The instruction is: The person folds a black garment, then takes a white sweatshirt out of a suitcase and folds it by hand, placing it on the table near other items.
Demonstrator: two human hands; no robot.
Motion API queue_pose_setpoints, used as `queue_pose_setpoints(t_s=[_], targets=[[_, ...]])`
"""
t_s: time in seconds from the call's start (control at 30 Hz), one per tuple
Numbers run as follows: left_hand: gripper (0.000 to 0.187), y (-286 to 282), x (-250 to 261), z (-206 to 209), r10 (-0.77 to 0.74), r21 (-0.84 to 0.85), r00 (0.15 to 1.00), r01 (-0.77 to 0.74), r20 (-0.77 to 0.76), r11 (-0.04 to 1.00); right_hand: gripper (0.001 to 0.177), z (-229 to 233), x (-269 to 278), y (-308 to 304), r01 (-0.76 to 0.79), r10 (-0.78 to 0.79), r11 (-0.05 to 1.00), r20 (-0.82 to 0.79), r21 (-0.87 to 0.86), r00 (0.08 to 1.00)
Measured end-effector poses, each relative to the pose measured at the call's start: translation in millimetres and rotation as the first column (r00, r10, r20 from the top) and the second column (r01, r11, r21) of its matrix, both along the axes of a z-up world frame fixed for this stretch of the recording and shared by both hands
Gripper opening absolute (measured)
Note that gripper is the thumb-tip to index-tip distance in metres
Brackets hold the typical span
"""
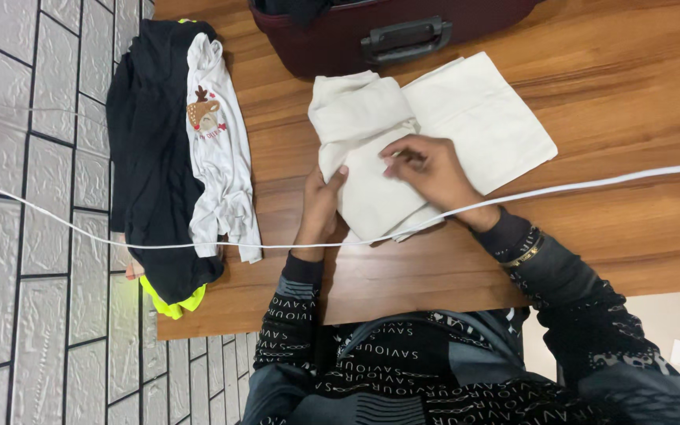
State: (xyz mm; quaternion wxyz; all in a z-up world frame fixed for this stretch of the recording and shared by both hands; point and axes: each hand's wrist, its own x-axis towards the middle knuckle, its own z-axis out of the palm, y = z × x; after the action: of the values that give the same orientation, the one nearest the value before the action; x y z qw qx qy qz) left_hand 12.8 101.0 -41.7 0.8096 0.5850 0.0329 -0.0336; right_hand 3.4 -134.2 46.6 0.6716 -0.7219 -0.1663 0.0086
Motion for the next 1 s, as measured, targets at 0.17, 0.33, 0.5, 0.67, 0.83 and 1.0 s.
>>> queue_pose_setpoints(t_s=[0.17, 0.33, 0.5, 0.67, 0.83, 1.0], targets=[[0.039, 20.6, 4.5, -18.2, 0.131, 0.144, 0.991, -0.125, -0.029, 0.982, 0.032, -30.7, 31.9, -47.9, 0.412, -0.182, 0.801, 0.48, -0.434, 0.858], [0.044, 44.1, 5.2, -14.0, 0.166, 0.658, 0.963, -0.267, 0.214, 0.704, 0.057, -66.9, 33.4, -77.5, 0.437, 0.052, 0.55, 0.552, -0.711, 0.832], [0.037, 69.5, 4.9, 13.4, 0.205, 0.971, 0.973, -0.148, 0.109, 0.187, 0.053, -67.1, 26.7, -106.4, 0.431, 0.021, 0.496, 0.506, -0.754, 0.862], [0.059, 43.1, -14.1, 58.1, 0.183, 0.962, 0.945, -0.256, 0.269, -0.091, 0.052, -67.8, 16.5, -130.5, 0.45, -0.03, 0.5, 0.505, -0.74, 0.863], [0.063, -11.4, -29.3, 80.2, -0.146, 0.857, 0.845, -0.514, 0.514, 0.042, 0.052, -69.7, 18.1, -136.4, 0.484, -0.03, 0.472, 0.535, -0.737, 0.844], [0.082, -75.3, -42.9, 74.8, -0.373, 0.899, 0.82, -0.366, 0.433, 0.24, 0.053, -70.1, 16.4, -137.6, 0.466, -0.044, 0.476, 0.509, -0.746, 0.86]])
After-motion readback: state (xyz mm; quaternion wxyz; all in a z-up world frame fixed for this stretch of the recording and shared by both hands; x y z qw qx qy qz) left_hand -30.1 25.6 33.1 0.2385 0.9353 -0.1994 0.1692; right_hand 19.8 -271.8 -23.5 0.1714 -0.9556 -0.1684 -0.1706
